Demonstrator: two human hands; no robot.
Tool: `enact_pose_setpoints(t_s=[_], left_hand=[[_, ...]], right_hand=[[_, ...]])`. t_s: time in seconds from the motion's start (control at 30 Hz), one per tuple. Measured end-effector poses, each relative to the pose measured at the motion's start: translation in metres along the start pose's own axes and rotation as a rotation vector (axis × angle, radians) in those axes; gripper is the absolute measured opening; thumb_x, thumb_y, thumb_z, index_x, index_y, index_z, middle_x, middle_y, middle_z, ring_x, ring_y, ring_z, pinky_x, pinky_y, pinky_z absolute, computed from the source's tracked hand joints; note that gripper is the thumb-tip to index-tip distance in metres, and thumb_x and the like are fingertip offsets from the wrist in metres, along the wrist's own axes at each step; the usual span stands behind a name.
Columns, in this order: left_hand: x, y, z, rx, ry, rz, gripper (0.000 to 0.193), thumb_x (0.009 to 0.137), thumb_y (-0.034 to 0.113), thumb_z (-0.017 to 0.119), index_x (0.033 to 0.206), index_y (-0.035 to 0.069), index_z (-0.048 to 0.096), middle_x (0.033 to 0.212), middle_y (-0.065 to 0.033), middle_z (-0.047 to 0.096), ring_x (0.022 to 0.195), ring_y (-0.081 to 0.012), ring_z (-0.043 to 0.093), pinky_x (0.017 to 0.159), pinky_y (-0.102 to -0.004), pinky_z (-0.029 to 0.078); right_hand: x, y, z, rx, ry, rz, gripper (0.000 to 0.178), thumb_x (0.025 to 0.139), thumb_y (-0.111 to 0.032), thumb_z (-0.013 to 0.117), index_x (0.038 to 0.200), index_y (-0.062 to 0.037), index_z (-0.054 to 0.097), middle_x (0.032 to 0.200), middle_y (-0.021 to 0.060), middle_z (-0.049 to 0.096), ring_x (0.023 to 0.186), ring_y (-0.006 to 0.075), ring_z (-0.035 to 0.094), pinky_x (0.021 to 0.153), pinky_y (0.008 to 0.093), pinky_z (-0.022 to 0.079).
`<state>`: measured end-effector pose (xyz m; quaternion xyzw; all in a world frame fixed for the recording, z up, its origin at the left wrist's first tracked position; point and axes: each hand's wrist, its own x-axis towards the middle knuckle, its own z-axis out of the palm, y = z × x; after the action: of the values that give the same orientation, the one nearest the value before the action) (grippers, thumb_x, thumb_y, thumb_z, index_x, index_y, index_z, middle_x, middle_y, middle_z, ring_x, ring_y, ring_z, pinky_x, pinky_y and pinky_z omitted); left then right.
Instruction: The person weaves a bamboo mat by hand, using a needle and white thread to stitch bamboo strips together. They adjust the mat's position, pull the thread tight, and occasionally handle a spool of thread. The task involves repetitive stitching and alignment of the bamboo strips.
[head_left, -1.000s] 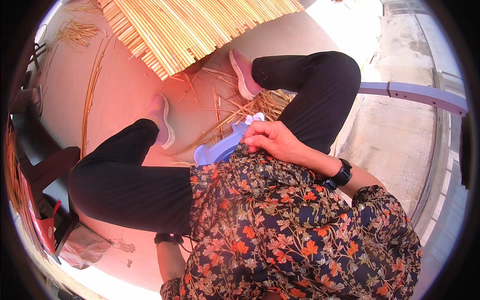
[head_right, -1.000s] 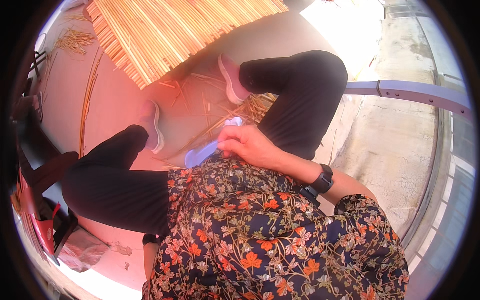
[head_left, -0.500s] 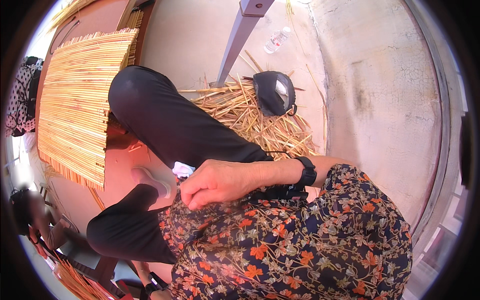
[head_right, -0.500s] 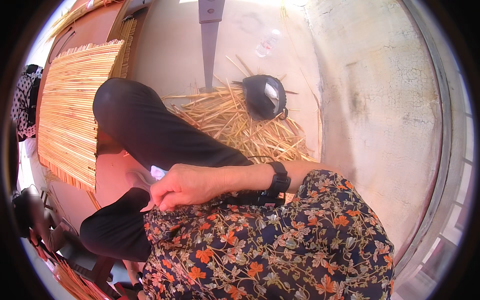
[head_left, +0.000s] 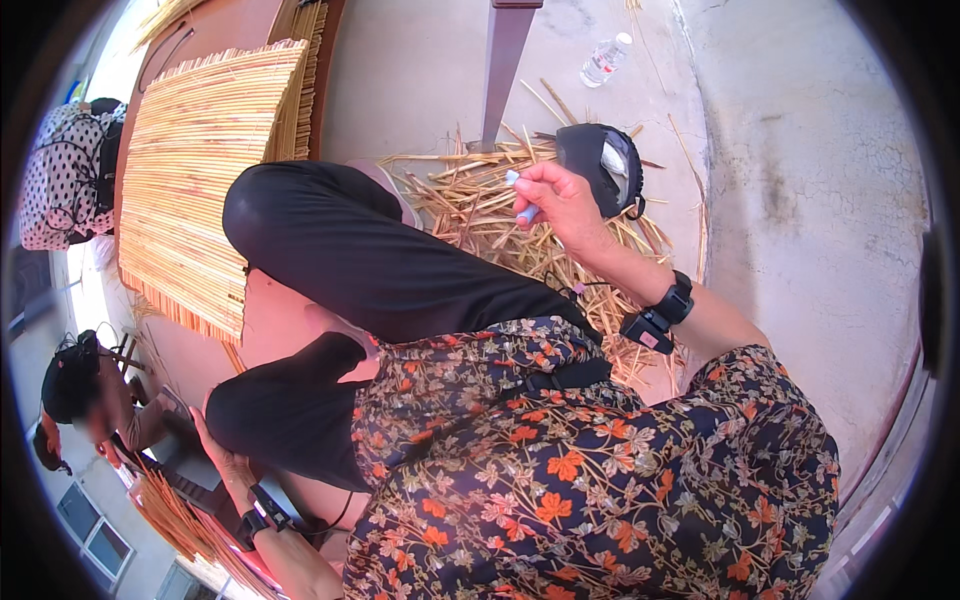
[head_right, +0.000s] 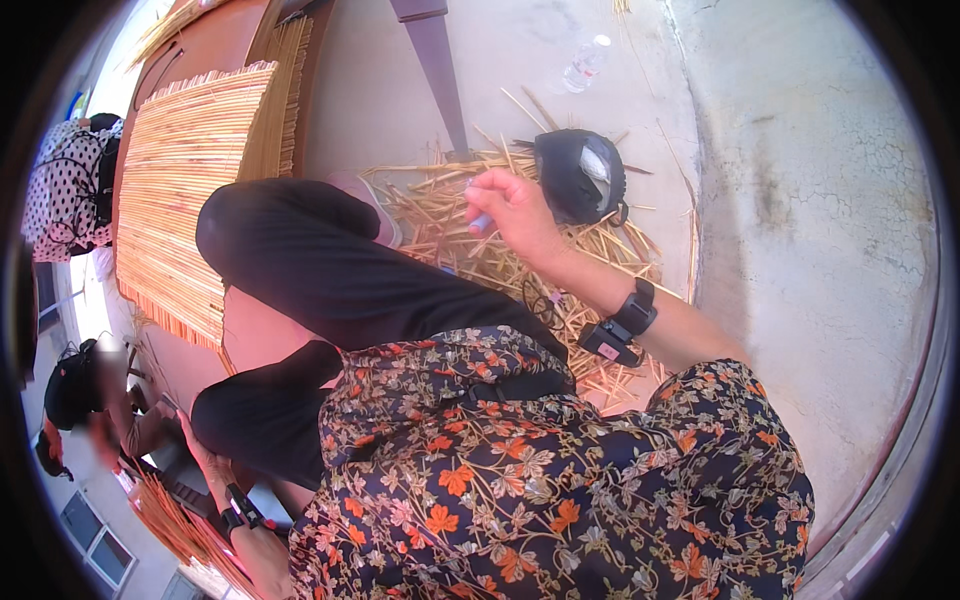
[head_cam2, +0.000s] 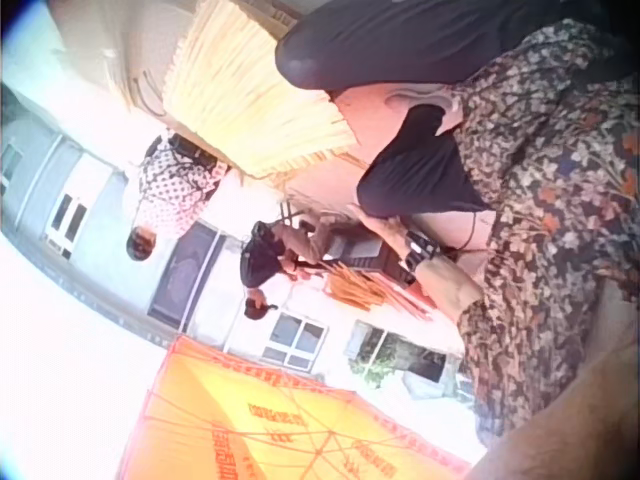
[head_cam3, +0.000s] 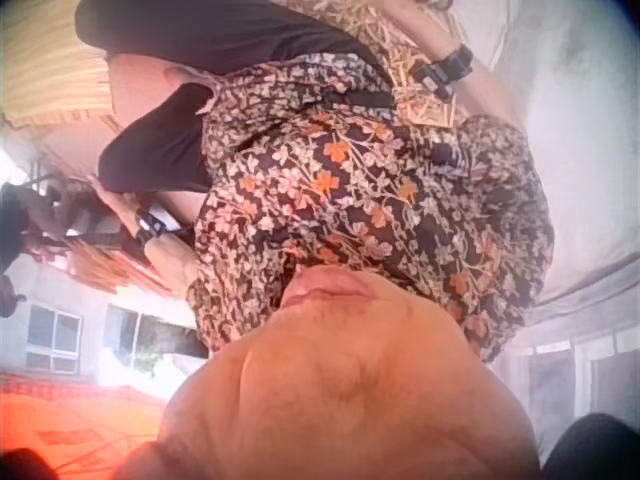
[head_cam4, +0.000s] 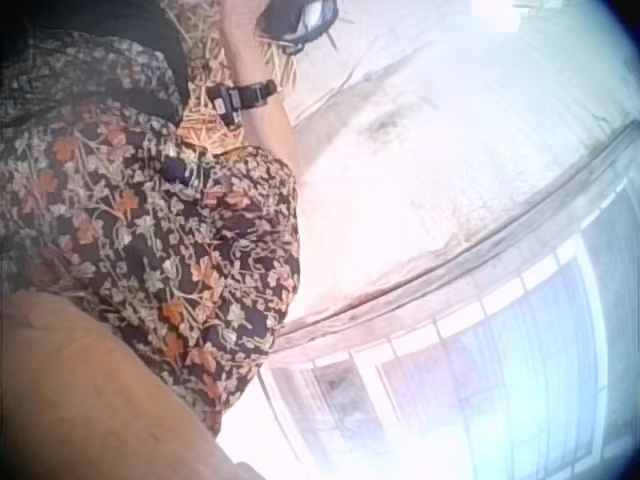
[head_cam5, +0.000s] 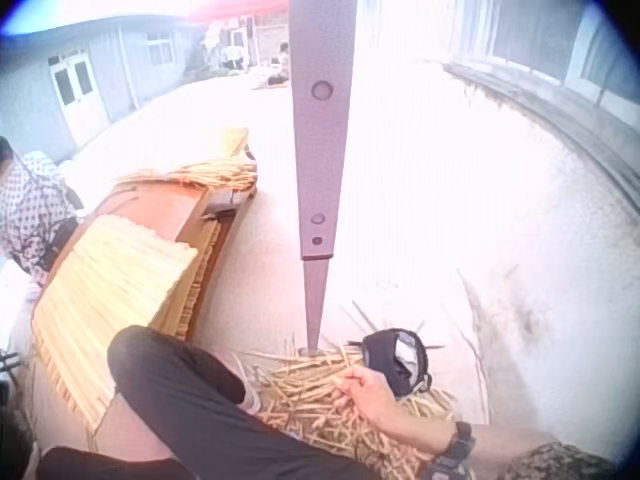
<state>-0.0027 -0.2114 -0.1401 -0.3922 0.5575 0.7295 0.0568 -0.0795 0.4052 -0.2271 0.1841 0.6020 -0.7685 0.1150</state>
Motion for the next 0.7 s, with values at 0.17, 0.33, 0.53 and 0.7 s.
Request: enact_pose_setpoints(t_s=[0.17,0.33,0.53,0.7], left_hand=[[-0.007,0.003,-0.009,-0.025,-0.014,0.036,0.038,0.099,0.037,0.054,0.115,0.005,0.066,0.108,-0.0093,0.071,0.098,-0.0237,0.069,0.089,-0.0375,0.056],[-0.039,0.008,-0.010,-0.040,0.065,0.088,0.033,0.098,0.034,0.054,0.113,0.006,0.066,0.107,-0.0074,0.071,0.099,-0.0225,0.068,0.091,-0.0373,0.054],[-0.061,0.004,-0.035,-0.052,0.151,0.189,0.031,0.098,0.033,0.054,0.112,0.007,0.065,0.108,-0.0060,0.070,0.100,-0.0219,0.066,0.092,-0.0379,0.053],[-0.058,-0.003,-0.031,-0.082,0.182,0.164,0.027,0.098,0.030,0.054,0.109,0.008,0.066,0.105,-0.0046,0.070,0.099,-0.0202,0.066,0.092,-0.0371,0.053]], right_hand=[[0.030,0.034,-0.031,-0.100,0.102,0.035,0.014,0.099,-0.020,0.060,0.098,-0.0057,0.062,0.079,0.0019,0.065,0.065,0.0093,0.063,0.060,0.0233,0.052],[0.042,-0.001,0.010,-0.028,0.036,-0.176,0.015,0.097,-0.016,0.061,0.100,-0.0021,0.064,0.079,0.0042,0.066,0.065,0.0099,0.063,0.060,0.0237,0.052],[0.012,-0.095,0.040,-0.116,-0.114,-0.638,0.013,0.097,-0.012,0.062,0.101,-0.0004,0.065,0.081,0.0042,0.067,0.069,0.0083,0.063,0.064,0.0224,0.053],[-0.007,-0.116,0.068,-0.256,-0.218,-0.784,0.011,0.096,-0.010,0.062,0.100,-0.0006,0.065,0.081,0.0036,0.066,0.069,0.0077,0.062,0.063,0.0214,0.051]])
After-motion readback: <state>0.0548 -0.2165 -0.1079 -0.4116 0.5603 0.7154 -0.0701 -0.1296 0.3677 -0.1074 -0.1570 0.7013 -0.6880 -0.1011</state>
